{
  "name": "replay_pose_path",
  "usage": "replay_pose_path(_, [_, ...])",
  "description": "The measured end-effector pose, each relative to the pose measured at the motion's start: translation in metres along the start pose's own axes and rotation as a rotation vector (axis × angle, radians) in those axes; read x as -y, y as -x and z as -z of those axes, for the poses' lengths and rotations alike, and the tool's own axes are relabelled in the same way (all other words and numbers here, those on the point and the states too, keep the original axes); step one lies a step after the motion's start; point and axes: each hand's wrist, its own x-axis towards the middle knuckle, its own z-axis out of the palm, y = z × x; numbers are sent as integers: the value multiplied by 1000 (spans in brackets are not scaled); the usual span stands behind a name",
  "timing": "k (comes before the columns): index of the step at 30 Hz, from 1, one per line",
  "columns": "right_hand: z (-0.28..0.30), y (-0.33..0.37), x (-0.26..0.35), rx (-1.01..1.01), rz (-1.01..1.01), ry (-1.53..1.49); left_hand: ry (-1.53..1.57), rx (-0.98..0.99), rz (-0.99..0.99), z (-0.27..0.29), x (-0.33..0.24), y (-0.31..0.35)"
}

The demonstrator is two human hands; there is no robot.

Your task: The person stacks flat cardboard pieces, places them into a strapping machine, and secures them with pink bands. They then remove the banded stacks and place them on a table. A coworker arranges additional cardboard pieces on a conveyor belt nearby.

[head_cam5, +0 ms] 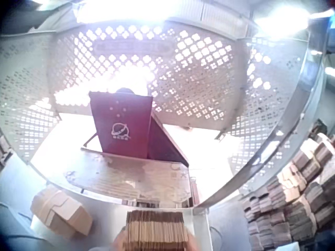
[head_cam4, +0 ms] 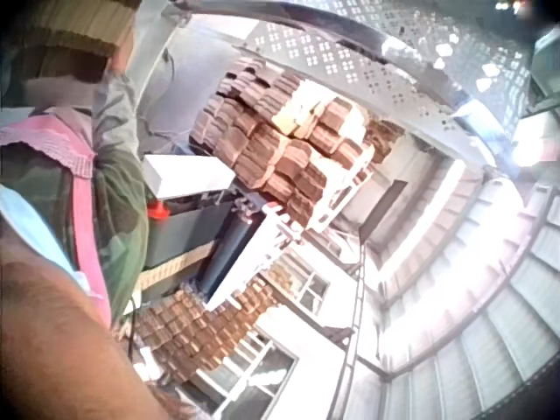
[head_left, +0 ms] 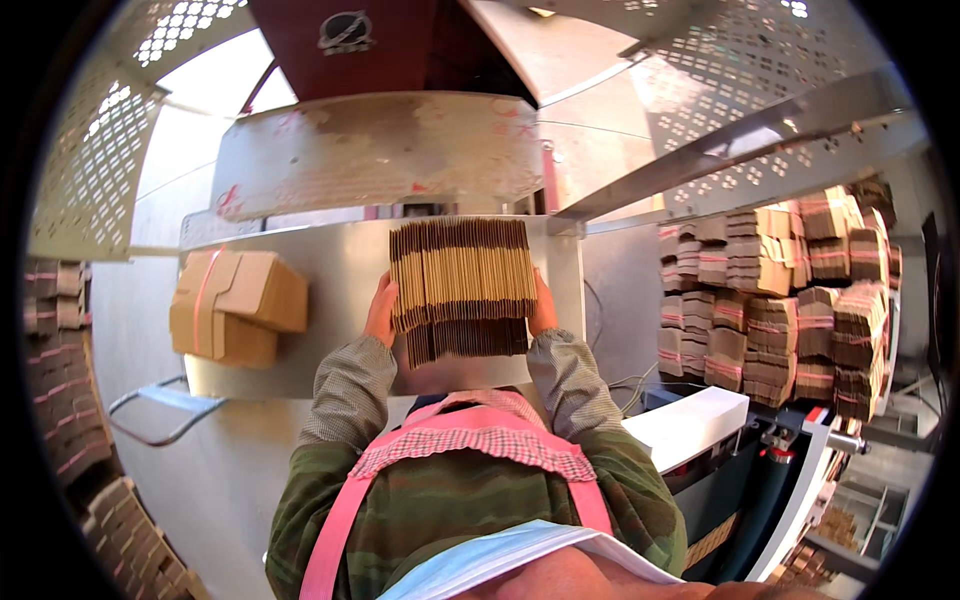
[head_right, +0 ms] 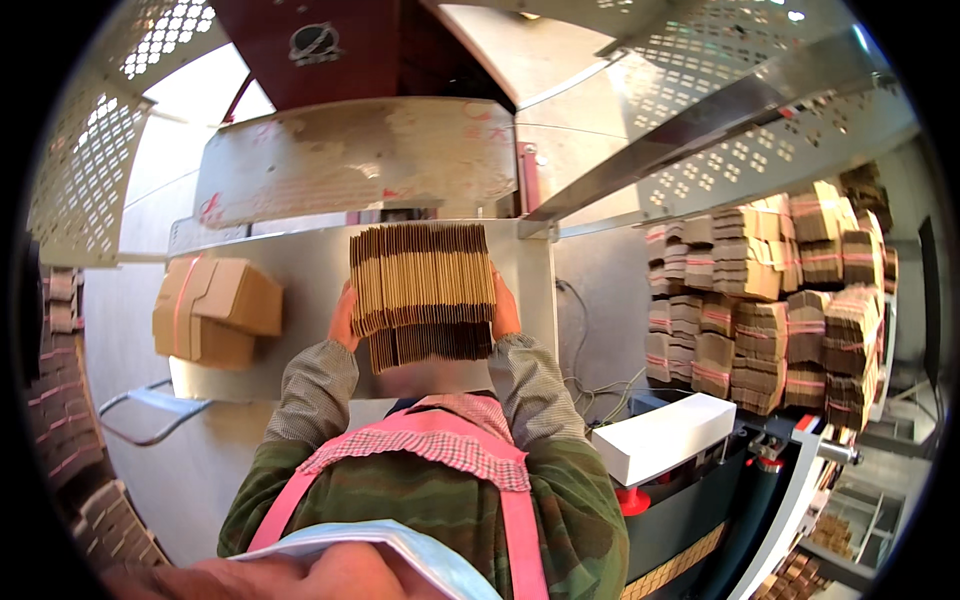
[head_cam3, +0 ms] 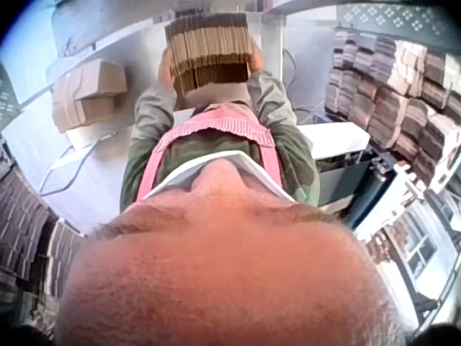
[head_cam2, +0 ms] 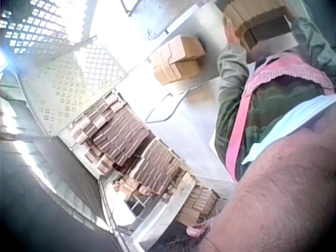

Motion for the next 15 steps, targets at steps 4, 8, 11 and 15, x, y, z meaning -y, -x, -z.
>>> replay_pose_path(4, [47, -44, -8, -181, 185, 226, -10, -9, -63, -50, 15, -37])
replay_pose_path(8, [75, -83, -33, -322, 213, -183, 15, -67, -44, -93, 17, -73])
replay_pose_path(11, [90, -101, -31, -394, 171, 2, -163, -34, -158, -107, 15, -84])
replay_pose_path(15, [99, -70, -10, -235, 61, -301, -375, 9, -243, -56, 44, -110])
